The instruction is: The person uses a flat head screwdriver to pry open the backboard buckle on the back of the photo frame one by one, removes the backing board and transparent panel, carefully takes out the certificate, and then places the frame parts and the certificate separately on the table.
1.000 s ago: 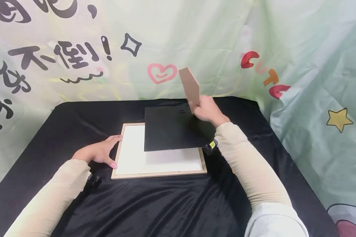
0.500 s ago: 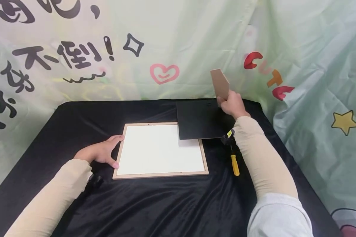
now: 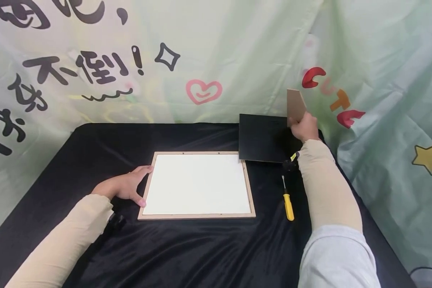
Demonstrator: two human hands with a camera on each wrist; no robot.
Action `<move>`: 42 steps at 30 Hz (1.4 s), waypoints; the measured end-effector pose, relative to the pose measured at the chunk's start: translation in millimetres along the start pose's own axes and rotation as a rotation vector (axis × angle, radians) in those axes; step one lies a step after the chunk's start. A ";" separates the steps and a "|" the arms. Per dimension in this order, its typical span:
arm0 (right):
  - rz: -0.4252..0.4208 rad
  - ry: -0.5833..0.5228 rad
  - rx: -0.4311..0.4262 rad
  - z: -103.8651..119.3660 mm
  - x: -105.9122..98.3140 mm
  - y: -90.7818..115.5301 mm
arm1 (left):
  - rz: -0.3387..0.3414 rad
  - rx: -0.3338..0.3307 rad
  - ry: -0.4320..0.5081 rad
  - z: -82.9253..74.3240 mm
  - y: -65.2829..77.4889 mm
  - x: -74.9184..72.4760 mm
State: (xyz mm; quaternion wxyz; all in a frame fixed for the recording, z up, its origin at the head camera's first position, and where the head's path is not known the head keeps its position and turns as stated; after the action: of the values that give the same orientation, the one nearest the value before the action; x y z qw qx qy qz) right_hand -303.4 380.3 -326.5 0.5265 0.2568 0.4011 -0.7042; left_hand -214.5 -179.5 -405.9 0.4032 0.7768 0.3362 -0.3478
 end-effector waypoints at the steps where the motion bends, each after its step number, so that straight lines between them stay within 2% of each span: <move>1: -0.002 0.006 0.006 -5.4 -0.6 -0.2 | 0.002 -0.001 -0.001 -0.5 0.0 0.6; 6: 0.003 0.019 -0.003 -27.0 -3.0 1.0 | 0.011 -0.005 -0.005 -2.9 0.0 1.8; 12: 0.002 0.028 -0.034 -35.4 -0.5 7.6 | 0.009 -0.007 -0.013 -3.5 1.9 1.4; 20: 0.129 -0.051 -0.039 -40.0 11.1 17.2 | 0.003 -0.012 -0.012 -3.9 2.5 2.8; 25: 0.163 -0.021 -0.080 -38.8 20.5 21.3 | -0.004 -0.015 -0.011 -3.1 0.9 2.8; 29: 0.246 0.034 -0.125 -35.5 30.6 25.2 | -0.007 -0.016 -0.012 -2.6 -0.1 0.9; 36: 0.506 0.152 -0.149 -28.0 55.2 33.1 | -0.003 -0.037 -0.019 -0.4 -1.4 -1.0; 39: 0.551 0.170 -0.144 -25.4 58.7 36.7 | -0.001 -0.037 -0.018 -0.4 -2.2 -0.2; 42: 0.551 0.169 -0.139 -21.7 56.7 39.9 | 0.000 -0.031 -0.008 -0.1 -2.8 1.1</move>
State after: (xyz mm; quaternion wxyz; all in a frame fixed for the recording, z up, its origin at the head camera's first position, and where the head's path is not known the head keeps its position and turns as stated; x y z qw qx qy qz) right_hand -284.7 363.1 -394.5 0.6790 0.3772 0.4058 -0.4817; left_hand -216.1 -177.8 -407.8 0.4165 0.7690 0.3400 -0.3458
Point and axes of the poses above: each hand's wrist, its own y-axis away from the middle knuckle, its own x-axis out of the palm, z = x × y, the point moved 1 cm from there along -y, towards the middle knuckle, and after that the axes turned 6 degrees about -x, right-handed, at the moved point
